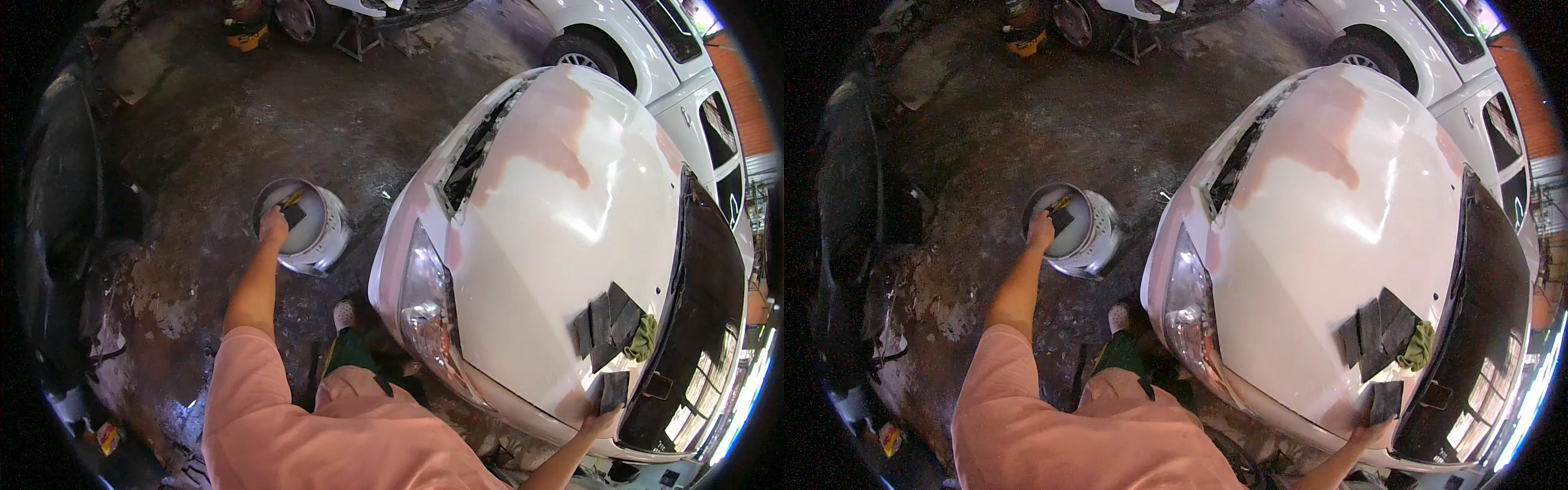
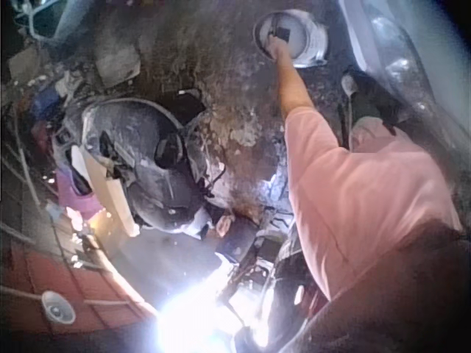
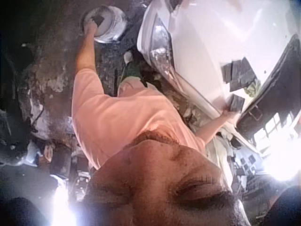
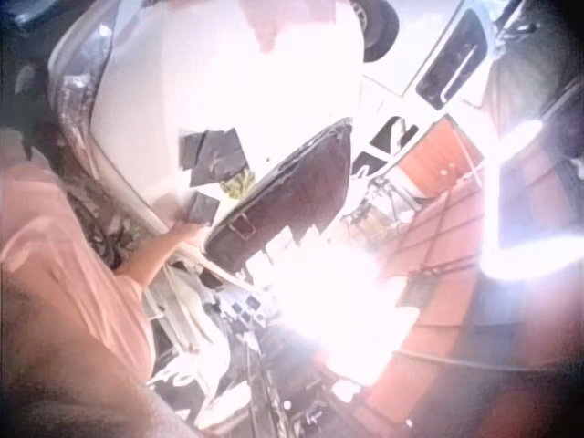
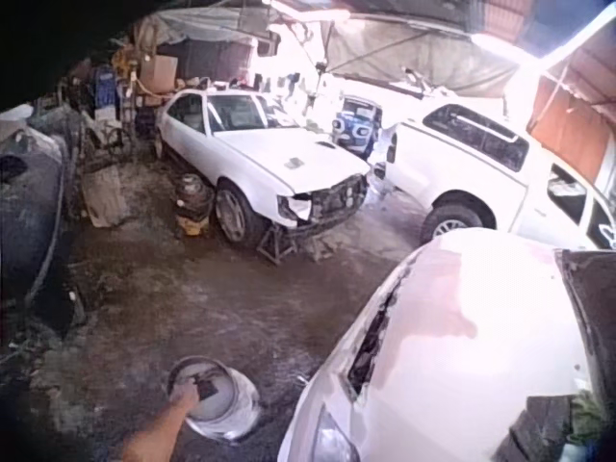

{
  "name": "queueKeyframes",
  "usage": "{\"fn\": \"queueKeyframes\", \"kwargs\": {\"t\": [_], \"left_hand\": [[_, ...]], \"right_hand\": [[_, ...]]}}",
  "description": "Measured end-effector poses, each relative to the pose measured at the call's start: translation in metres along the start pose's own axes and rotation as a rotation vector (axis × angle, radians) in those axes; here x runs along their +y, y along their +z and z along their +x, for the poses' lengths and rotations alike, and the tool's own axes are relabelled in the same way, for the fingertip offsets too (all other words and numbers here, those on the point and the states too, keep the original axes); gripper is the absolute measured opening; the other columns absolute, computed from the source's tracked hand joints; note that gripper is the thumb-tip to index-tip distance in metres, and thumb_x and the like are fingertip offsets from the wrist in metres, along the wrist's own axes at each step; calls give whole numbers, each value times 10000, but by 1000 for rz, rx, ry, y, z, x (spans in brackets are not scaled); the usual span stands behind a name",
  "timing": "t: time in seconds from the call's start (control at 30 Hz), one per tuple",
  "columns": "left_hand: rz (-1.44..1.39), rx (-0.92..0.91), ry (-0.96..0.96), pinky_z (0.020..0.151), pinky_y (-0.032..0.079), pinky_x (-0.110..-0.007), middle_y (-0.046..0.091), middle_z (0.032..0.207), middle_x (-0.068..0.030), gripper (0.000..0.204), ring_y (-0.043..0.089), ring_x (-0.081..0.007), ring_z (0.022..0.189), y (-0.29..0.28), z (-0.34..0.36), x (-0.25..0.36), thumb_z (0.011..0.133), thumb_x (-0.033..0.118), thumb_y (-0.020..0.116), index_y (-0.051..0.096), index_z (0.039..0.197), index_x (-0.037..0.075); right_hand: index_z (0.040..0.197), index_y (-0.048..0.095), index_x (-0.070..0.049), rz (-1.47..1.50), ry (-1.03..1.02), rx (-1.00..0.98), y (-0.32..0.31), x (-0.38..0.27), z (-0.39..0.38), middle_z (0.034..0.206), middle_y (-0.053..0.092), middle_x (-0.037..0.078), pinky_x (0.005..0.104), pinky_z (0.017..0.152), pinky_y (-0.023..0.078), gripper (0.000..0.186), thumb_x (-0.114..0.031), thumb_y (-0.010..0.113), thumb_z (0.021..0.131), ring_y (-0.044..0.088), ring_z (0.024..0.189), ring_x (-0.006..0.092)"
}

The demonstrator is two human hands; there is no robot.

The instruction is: The person sands the surface of a car hood using pieces of sandpaper. They periodically dip a cloth into a bucket of water, wring it out, and wipe the sanded area before continuing to sand the car's surface.

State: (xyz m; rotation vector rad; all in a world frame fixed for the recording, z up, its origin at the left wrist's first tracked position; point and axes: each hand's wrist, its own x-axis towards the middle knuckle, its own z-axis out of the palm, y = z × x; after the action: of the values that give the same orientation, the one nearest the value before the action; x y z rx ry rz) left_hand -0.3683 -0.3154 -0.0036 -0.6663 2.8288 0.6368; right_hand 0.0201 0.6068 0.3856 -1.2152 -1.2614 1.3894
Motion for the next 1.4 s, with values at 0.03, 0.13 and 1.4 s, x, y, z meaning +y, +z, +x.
{"fn": "queueKeyframes", "kwargs": {"t": [0.03, 0.13, 1.4], "left_hand": [[85, -22, 0, 1085, 496, -511, 652, 1377, -187, 354, 586, -400, 1324, 1, 11, 3, 1050, 178, 478, 630, 1354, 79], [167, -99, -55, 1091, 495, -498, 625, 1433, -159, 396, 580, -380, 1340, -2, 28, 16, 1034, 150, 506, 595, 1417, 106], [-969, -568, 503, 1001, 444, -304, 704, 1098, -53, 220, 617, -179, 1062, -77, -571, 425, 1017, 183, 651, 744, 1101, 2]], "right_hand": [[1428, 591, -11, 9, 6, 21, -4, 0, 0, 1386, 625, 127, 497, 1020, 514, 695, -556, 649, 1000, 599, 1223, 326], [1409, 605, -24, -24, -31, 26, -16, -1, 5, 1382, 631, 126, 472, 1012, 533, 627, -506, 654, 1012, 616, 1216, 320], [1191, 587, -106, 602, 383, -565, -20, -4, -78, 1016, 719, 38, 361, 695, 615, 260, -89, 663, 943, 713, 848, 169]]}}
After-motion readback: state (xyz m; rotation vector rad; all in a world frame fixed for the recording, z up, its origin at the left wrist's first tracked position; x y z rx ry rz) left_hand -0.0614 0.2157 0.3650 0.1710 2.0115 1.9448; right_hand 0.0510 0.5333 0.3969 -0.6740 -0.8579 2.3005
